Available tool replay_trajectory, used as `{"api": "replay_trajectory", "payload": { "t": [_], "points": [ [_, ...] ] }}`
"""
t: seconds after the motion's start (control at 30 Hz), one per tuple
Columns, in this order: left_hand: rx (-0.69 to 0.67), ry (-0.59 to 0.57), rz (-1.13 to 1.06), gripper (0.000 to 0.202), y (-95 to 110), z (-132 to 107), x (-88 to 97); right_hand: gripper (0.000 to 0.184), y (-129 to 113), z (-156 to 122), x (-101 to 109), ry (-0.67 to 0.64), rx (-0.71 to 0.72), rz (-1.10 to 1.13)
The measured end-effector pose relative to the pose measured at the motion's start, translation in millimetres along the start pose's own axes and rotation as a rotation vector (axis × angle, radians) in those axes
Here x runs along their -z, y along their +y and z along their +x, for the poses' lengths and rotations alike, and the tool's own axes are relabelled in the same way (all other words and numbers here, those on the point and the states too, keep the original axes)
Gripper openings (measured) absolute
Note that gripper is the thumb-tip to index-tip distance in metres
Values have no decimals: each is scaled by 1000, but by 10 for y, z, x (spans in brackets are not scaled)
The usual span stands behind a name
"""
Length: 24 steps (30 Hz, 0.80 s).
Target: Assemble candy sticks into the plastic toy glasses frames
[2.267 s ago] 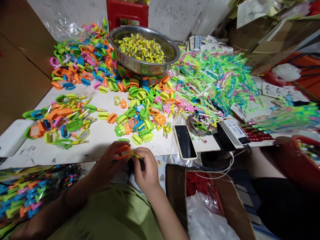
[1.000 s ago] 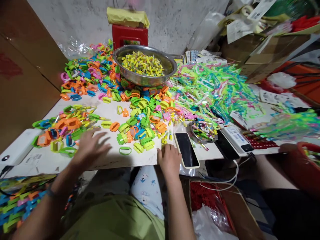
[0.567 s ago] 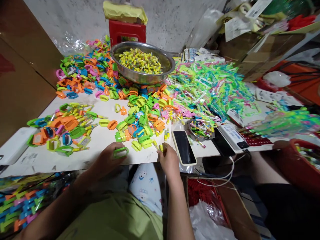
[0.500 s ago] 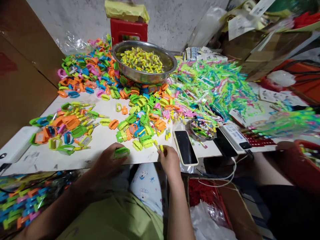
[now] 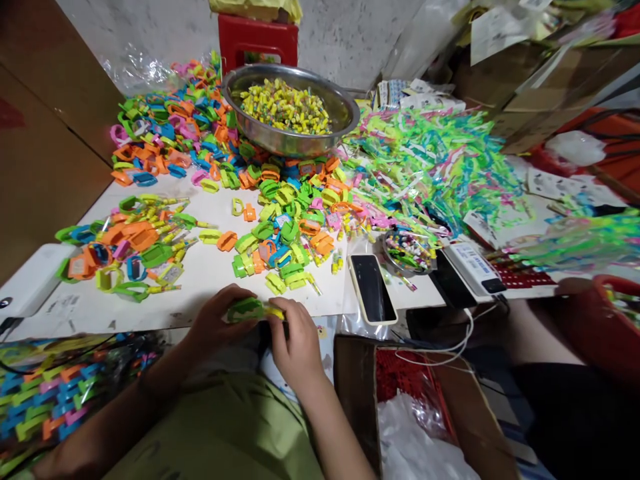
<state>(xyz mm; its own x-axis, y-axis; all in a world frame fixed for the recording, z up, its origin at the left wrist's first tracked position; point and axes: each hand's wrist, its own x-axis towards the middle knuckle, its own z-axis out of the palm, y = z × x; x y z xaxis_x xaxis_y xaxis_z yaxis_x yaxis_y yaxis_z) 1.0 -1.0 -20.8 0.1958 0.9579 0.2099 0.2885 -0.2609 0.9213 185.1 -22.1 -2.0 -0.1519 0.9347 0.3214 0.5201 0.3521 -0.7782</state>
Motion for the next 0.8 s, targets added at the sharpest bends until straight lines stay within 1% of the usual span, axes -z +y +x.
{"api": "replay_trajectory", "payload": {
  "t": [0.13,0.23,0.33,0.4,0.53,0.6,0.67,0.73,0.8],
  "points": [
    [11,-12,39,31,29,-12,8,8,2,-26,-68,79,-13,73],
    [18,-24,80,33,46,-14,0,8,-10,-24,-72,116,-19,79],
    [-10,-41,109,34,70,-11,-4,9,-23,-21,-61,102,-26,72],
    [-17,-76,102,35,92,-10,-1,9,-23,-23,-56,90,-36,63],
    [29,-148,74,36,136,-19,12,11,-17,-35,-59,73,-66,54],
    [62,-161,62,34,146,-30,15,13,-23,-41,-53,41,-41,9],
    [100,-170,57,32,137,-48,13,16,-35,-44,-33,-23,8,-111],
    [157,-165,40,32,109,-72,5,17,-46,-47,-1,-121,52,-272],
    [226,-164,-7,37,71,-100,-8,17,-50,-52,30,-223,75,-430]
  ]
}}
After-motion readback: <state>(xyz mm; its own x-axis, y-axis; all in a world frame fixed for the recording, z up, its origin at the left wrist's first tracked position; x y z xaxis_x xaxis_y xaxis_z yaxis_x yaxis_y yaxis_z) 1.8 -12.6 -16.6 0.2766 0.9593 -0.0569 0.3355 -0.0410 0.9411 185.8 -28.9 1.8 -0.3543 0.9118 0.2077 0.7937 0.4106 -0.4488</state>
